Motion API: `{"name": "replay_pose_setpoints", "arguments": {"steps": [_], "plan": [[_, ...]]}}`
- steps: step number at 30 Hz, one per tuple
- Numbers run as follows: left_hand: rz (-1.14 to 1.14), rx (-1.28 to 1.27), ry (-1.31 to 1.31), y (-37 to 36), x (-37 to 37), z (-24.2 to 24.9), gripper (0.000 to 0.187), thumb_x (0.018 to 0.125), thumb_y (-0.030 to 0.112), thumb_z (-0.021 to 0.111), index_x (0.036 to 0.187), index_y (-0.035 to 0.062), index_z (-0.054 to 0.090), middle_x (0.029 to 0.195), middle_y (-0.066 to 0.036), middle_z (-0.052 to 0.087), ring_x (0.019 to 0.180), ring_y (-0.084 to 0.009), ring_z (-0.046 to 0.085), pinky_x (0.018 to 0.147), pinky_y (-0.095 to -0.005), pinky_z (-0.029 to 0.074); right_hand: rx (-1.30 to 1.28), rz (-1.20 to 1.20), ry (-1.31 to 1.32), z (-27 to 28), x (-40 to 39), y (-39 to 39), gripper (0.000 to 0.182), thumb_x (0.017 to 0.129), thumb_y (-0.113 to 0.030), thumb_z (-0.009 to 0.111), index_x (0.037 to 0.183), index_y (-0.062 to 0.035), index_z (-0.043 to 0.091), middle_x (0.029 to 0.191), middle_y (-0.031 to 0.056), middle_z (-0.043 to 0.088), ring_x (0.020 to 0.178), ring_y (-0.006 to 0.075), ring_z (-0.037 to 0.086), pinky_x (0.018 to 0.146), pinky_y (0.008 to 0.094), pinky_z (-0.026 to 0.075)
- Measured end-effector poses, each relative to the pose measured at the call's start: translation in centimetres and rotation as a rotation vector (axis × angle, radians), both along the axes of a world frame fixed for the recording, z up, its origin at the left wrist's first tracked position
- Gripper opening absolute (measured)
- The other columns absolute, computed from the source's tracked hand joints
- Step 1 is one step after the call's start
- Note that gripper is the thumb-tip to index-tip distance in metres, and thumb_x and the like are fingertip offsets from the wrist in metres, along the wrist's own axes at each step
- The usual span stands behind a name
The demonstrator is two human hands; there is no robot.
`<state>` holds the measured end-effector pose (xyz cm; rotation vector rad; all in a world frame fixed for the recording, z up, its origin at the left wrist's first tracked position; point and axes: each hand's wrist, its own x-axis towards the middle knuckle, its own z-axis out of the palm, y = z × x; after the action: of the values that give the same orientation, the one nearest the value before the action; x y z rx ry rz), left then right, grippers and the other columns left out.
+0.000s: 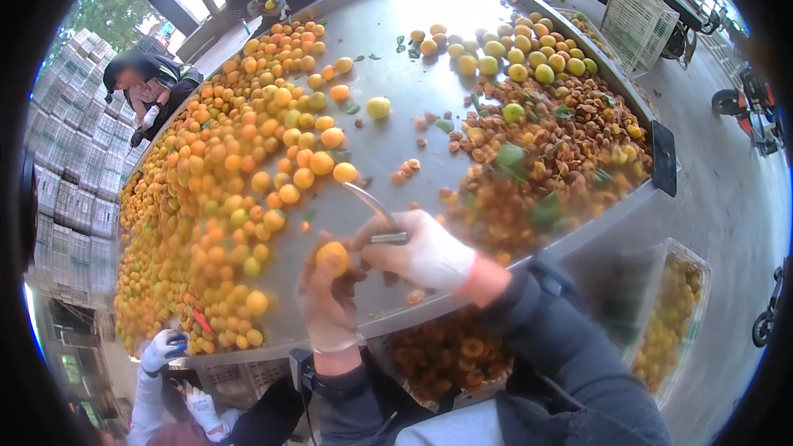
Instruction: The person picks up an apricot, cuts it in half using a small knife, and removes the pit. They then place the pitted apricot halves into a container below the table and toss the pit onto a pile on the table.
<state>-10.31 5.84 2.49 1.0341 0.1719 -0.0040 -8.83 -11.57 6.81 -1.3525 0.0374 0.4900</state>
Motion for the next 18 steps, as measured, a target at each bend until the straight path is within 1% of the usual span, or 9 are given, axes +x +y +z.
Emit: {"name": "replay_pose_setpoints", "arguments": {"steps": [3,5,7,9,11,13,14,16,18], "plan": [[-0.009,-0.146,0.026,1.3,0.5,-0.5,0.047,0.093,0.033,0.059,0.127,0.0011,0.053,0.089,-0.013,0.066,0.067,-0.0153,0.062,0.059,-0.0267,0.053,0.01,0.142,0.049,-0.1,-0.5,-1.1,0.023,0.084,-0.014,0.065,0.104,-0.0038,0.069,0.08,0.004,0.068,0.057,0.0068,0.058,0.05,0.0209,0.048],[-0.036,-0.207,0.046,1.7,0.7,-0.9,0.054,0.093,0.042,0.058,0.128,0.0019,0.051,0.086,-0.011,0.065,0.065,-0.0146,0.061,0.057,-0.0258,0.052,-0.191,0.638,-0.006,0.3,-1.1,-1.8,0.028,0.084,-0.017,0.067,0.108,-0.0038,0.069,0.085,0.0054,0.069,0.064,0.0088,0.061,0.059,0.0233,0.051],[-0.113,-0.21,0.128,1.5,0.5,-1.3,0.062,0.091,0.054,0.055,0.126,0.0028,0.052,0.08,-0.007,0.062,0.061,-0.0123,0.057,0.052,-0.0229,0.047,-0.213,0.642,-0.203,-2.5,-1.7,-1.7,0.029,0.083,-0.016,0.067,0.11,-0.0043,0.069,0.086,0.0061,0.07,0.07,0.0105,0.063,0.065,0.0253,0.052],[-0.117,-0.164,0.166,1.1,0.4,-1.4,0.064,0.091,0.057,0.053,0.124,0.0025,0.053,0.078,-0.006,0.061,0.06,-0.0114,0.055,0.05,-0.022,0.045,-0.185,0.398,-0.444,-2.9,-1.4,-2.0,0.028,0.081,-0.014,0.067,0.107,-0.0045,0.071,0.088,0.008,0.071,0.071,0.0109,0.063,0.067,0.0255,0.052],[-0.123,-0.124,0.193,0.6,0.3,-1.6,0.066,0.091,0.06,0.051,0.123,0.0023,0.054,0.075,-0.005,0.06,0.058,-0.0106,0.054,0.047,-0.0211,0.042,-0.156,0.031,-0.096,1.4,-1.1,-2.0,0.011,0.081,-0.007,0.064,0.089,-0.0038,0.072,0.074,0.0057,0.065,0.059,0.0075,0.058,0.051,0.0215,0.046],[-0.238,0.012,0.233,0.2,0.0,-1.8,0.067,0.092,0.062,0.048,0.121,0.0018,0.055,0.071,-0.004,0.056,0.055,-0.0089,0.05,0.045,-0.0202,0.038,0.04,-0.353,-0.2,-0.2,-0.5,-1.6,0.011,0.083,-0.001,0.057,0.087,-0.0032,0.067,0.06,0.0024,0.054,0.047,0.0076,0.049,0.041,0.021,0.037],[-0.248,0.013,0.236,-0.3,-0.1,-1.7,0.067,0.092,0.062,0.048,0.121,0.0018,0.055,0.071,-0.004,0.056,0.055,-0.0089,0.05,0.045,-0.0202,0.038,0.038,-0.362,-0.196,0.1,-0.4,-1.1,0.011,0.083,-0.001,0.057,0.087,-0.0032,0.067,0.06,0.0024,0.054,0.047,0.0076,0.049,0.041,0.021,0.037],[-0.238,0.186,0.3,-1.4,-0.5,-1.1,0.068,0.093,0.063,0.043,0.116,0.0008,0.058,0.069,-0.002,0.054,0.052,-0.007,0.047,0.044,-0.0198,0.038,0.51,-0.689,-0.098,0.6,-0.1,0.3,0.015,0.084,0.003,0.052,0.093,-0.0023,0.063,0.056,0.0025,0.047,0.039,0.0092,0.04,0.037,0.023,0.031],[-0.221,0.219,0.33,-2.4,-0.7,-1.0,0.068,0.093,0.063,0.042,0.113,0.0006,0.059,0.068,-0.001,0.053,0.051,-0.0061,0.046,0.045,-0.0198,0.039,0.499,-0.721,-0.159,0.1,-0.1,0.9,0.018,0.084,0.003,0.052,0.098,-0.002,0.061,0.055,0.0026,0.046,0.038,0.0095,0.038,0.036,0.0239,0.029]]}}
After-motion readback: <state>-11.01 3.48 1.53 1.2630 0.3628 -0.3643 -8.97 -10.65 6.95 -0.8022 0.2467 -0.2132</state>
